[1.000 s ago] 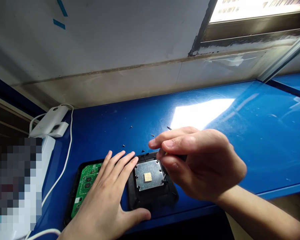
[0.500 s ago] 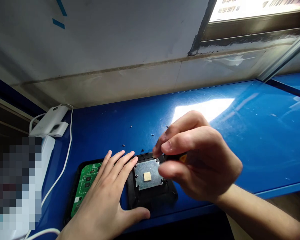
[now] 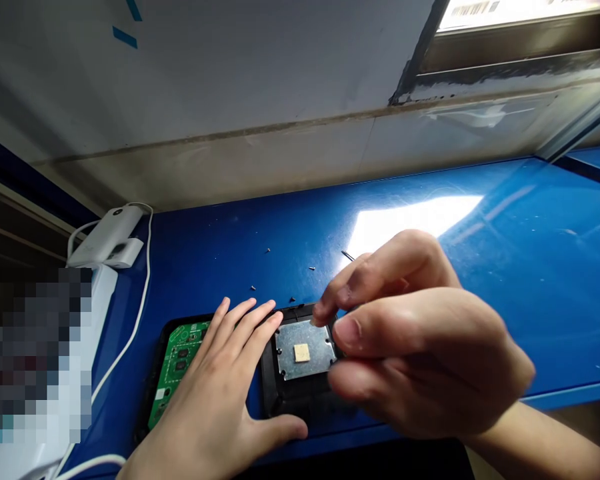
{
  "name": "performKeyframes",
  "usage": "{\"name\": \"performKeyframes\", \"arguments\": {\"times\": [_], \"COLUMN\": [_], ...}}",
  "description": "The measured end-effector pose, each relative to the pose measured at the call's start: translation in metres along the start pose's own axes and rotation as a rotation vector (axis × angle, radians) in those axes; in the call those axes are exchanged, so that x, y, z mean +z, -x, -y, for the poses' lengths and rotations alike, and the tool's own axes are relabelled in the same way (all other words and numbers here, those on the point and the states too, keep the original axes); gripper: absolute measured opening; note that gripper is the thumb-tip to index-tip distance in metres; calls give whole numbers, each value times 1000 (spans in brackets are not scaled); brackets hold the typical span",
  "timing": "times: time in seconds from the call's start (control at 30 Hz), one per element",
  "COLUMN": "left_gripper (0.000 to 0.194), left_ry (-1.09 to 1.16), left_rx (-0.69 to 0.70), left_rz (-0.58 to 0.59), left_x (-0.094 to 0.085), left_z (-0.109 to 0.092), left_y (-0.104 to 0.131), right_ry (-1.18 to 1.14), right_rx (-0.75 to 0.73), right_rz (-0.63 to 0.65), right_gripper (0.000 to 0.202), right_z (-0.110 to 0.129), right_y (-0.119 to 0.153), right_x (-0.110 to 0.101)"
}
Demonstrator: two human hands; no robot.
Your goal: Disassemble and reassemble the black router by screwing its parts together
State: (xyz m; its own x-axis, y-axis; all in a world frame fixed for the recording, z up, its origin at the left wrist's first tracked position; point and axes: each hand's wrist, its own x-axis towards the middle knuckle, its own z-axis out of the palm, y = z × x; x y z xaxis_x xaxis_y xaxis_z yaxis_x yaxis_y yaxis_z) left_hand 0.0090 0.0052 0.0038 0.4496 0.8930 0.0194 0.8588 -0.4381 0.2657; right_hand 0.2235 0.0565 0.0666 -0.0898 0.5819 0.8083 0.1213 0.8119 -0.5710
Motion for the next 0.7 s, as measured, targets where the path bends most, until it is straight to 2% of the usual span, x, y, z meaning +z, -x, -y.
{"name": "performKeyframes", "arguments": {"times": [0.1, 0.2, 0.3, 0.4, 0.5, 0.6, 0.7], "left_gripper": [106, 101, 97, 95, 102, 100, 96], "left_ry": [-5, 14, 35, 37, 15, 9, 5], "left_rx": [18, 12, -13, -24, -6, -5, -14], "left_rz": [-15, -11, 8, 32, 10, -10, -1], "left_x": [-2, -7, -11, -12, -10, -8, -9], "left_z": [-1, -4, -7, -8, -7, -5, -6], "left_y": [-1, -4, -6, -5, -2, -1, -3], "right_ry": [-26, -82, -98, -97, -58, -79, -179], "right_rx": [-1, 11, 50, 51, 11, 4, 27], "right_rz": [8, 102, 157, 125, 74, 99, 152], "right_gripper": [19, 27, 27, 5, 22, 18, 28], "right_z": [1, 2, 3, 1, -3, -7, -8], "right_y": [-2, 0, 3, 5, 4, 5, 7], "right_x": [0, -1, -2, -3, -3, -3, -3]}}
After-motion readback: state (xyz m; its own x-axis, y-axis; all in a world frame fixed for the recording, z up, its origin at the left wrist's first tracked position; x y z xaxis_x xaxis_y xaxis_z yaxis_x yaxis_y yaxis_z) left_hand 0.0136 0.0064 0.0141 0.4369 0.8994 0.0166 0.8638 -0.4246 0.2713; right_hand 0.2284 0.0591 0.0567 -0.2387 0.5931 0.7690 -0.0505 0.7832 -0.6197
